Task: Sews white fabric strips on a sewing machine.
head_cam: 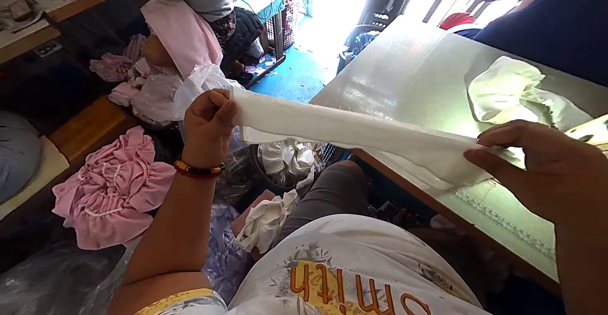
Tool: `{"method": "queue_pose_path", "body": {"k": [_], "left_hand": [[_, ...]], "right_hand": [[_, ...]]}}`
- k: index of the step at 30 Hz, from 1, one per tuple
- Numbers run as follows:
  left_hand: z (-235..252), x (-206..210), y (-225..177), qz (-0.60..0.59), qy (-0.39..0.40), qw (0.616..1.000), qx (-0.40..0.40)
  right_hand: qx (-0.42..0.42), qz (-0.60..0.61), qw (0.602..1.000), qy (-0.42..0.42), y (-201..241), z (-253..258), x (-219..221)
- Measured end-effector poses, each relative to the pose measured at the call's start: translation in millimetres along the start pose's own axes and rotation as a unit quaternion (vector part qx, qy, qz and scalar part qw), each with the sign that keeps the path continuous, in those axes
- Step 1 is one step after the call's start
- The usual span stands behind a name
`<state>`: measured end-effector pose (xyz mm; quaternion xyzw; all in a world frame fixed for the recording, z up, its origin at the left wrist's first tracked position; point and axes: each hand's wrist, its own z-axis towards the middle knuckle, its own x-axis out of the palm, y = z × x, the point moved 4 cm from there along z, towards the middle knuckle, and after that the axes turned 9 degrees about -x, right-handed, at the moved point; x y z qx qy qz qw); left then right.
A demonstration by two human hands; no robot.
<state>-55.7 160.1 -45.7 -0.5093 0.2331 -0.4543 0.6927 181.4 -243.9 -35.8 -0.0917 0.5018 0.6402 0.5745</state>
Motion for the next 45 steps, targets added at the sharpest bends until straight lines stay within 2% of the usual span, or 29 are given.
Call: {"method": "queue_pose_path", "body": {"k": [4,10,17,21,26,29,35,39,41,45], "left_hand": [[3,-3,-7,0.02,-0.008,1.0,0.017],[1,-7,-9,0.063,0.004,0.998,-0.005],[-5,-3,2,0.01,-0.057,0.996,-0.069],[-4,1,4,0.001,-0.072,0.995,-0.074],[-1,4,3,-0.03,-0.081,0.995,-0.042],[-1,3,-4,0.024,-0.098,0.995,-0.016],[-8,10,-41,0.181,-0.136,0.964,0.142],[-14,15,-62,0.23,-0.125,0.941,0.214],[-16,18,-72,0.237,-0.117,0.938,0.224],[-15,11,-71,0.22,-0.131,0.947,0.192]], "right_hand": [[-0.018,0.002,1.0,0.012,-4,6,6],[0.013,-0.009,1.0,0.009,-4,13,9],[0.029,-0.008,1.0,0.002,0,13,11],[0.009,-0.005,1.0,-0.01,4,13,9],[0.016,-0.01,1.0,-0.009,7,10,10],[0.016,-0.035,0.999,0.003,9,10,14],[0.005,-0.058,0.997,0.047,12,12,43],[0.003,-0.058,0.998,0.023,13,15,50],[-0.002,-0.064,0.998,-0.009,20,16,43],[-0.036,-0.064,0.996,-0.058,29,18,26]]}}
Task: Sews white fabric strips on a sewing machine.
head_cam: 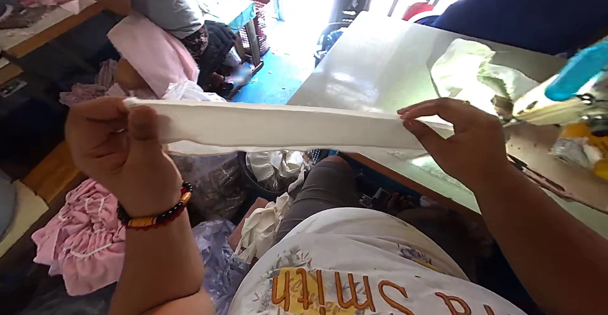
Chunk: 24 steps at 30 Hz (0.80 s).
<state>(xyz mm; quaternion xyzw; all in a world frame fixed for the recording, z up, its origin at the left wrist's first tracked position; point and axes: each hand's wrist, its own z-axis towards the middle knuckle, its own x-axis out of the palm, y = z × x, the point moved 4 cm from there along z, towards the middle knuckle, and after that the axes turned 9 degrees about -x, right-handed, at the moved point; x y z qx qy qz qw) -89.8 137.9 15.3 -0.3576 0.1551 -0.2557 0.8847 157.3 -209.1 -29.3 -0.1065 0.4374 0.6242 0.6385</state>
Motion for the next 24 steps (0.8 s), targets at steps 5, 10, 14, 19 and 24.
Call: {"method": "queue_pose_path", "body": {"k": [5,10,14,19,24], "left_hand": [[0,-13,23,-0.014,-0.021,0.999,-0.022],[7,-17,23,-0.001,-0.046,0.999,-0.013],[6,-13,16,-0.008,-0.066,0.998,-0.019],[1,-18,18,0.0,-0.091,0.995,-0.046],[-1,-16,16,0.006,-0.11,0.992,-0.056]], "right_hand": [[-0.024,0.035,0.999,0.002,11,2,-3],[-0.02,0.03,0.999,0.008,21,4,1],[-0.034,0.014,0.999,0.001,23,10,2],[-0.05,-0.003,0.999,0.006,26,13,5],[-0.056,-0.022,0.998,0.012,31,17,5]]}}
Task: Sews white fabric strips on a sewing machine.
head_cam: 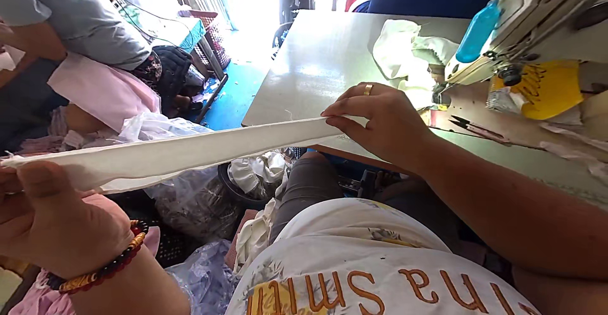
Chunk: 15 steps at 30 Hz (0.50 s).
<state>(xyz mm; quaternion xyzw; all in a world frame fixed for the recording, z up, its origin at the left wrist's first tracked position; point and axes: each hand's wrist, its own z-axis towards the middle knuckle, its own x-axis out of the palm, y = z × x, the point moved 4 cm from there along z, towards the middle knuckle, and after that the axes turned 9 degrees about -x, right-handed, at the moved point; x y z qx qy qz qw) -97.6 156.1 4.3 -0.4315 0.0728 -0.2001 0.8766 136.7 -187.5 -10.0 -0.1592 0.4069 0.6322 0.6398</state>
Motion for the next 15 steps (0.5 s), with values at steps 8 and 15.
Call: {"method": "queue_pose_path", "body": {"k": [8,15], "left_hand": [[1,0,-1,-0.001,0.02,1.0,0.009],[11,57,-17,-0.028,0.11,0.993,-0.012]], "right_hand": [[-0.044,-0.118,0.992,0.015,16,1,-1],[-0.035,-0.166,0.985,0.016,66,-68,-17]]}}
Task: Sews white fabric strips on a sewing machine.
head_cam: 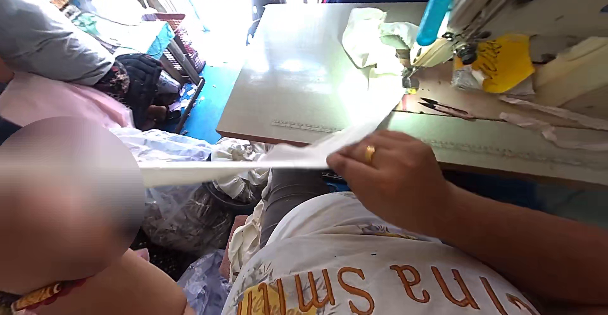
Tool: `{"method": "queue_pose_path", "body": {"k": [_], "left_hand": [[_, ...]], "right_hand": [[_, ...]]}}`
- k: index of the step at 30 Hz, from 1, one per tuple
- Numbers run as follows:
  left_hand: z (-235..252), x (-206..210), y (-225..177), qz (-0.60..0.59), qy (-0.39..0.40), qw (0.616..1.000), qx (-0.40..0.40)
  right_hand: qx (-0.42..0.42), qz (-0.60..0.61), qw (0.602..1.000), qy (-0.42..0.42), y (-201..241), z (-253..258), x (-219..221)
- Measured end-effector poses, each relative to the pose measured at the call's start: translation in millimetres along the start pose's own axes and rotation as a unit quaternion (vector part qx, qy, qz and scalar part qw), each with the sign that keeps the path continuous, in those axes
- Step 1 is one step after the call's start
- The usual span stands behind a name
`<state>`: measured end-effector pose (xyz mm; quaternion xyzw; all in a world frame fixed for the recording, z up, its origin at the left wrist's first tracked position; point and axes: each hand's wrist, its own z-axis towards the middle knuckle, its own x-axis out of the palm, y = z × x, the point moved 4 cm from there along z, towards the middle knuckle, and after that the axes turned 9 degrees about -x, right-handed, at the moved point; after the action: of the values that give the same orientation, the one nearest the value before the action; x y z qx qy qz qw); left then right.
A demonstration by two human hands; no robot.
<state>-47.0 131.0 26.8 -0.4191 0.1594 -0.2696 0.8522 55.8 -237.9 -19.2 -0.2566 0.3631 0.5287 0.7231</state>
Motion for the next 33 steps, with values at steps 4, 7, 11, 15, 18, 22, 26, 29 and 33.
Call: {"method": "queue_pose_path", "body": {"k": [4,7,11,15,18,22,26,29,33], "left_hand": [[13,68,23,0.008,0.241,0.966,0.088],[-6,171,-1,-0.029,0.335,0.931,0.143],[-86,283,-9,0.088,0.47,0.861,0.172],[-188,333,7,0.108,0.639,0.729,0.221],[-222,332,19,0.101,0.654,0.702,0.262],[-227,328,24,0.112,0.641,0.7,0.295],[-221,337,29,0.113,0.63,0.701,0.315],[-209,357,36,0.11,0.625,0.705,0.315],[-190,386,44,0.106,0.65,0.69,0.301]], "right_hand": [[0.075,0.103,0.99,0.053,11,-75,2],[0.133,0.16,0.977,0.056,13,-116,4],[0.164,0.172,0.971,0.029,15,-141,-4],[0.164,0.172,0.971,0.012,14,-155,-12],[0.177,0.201,0.963,0.006,10,-167,-14],[0.185,0.239,0.953,-0.01,3,-176,-12],[0.184,0.235,0.954,-0.016,-13,-175,-8],[0.179,0.208,0.962,-0.005,-31,-174,-2],[0.165,0.173,0.971,0.01,-59,-173,7]]}}
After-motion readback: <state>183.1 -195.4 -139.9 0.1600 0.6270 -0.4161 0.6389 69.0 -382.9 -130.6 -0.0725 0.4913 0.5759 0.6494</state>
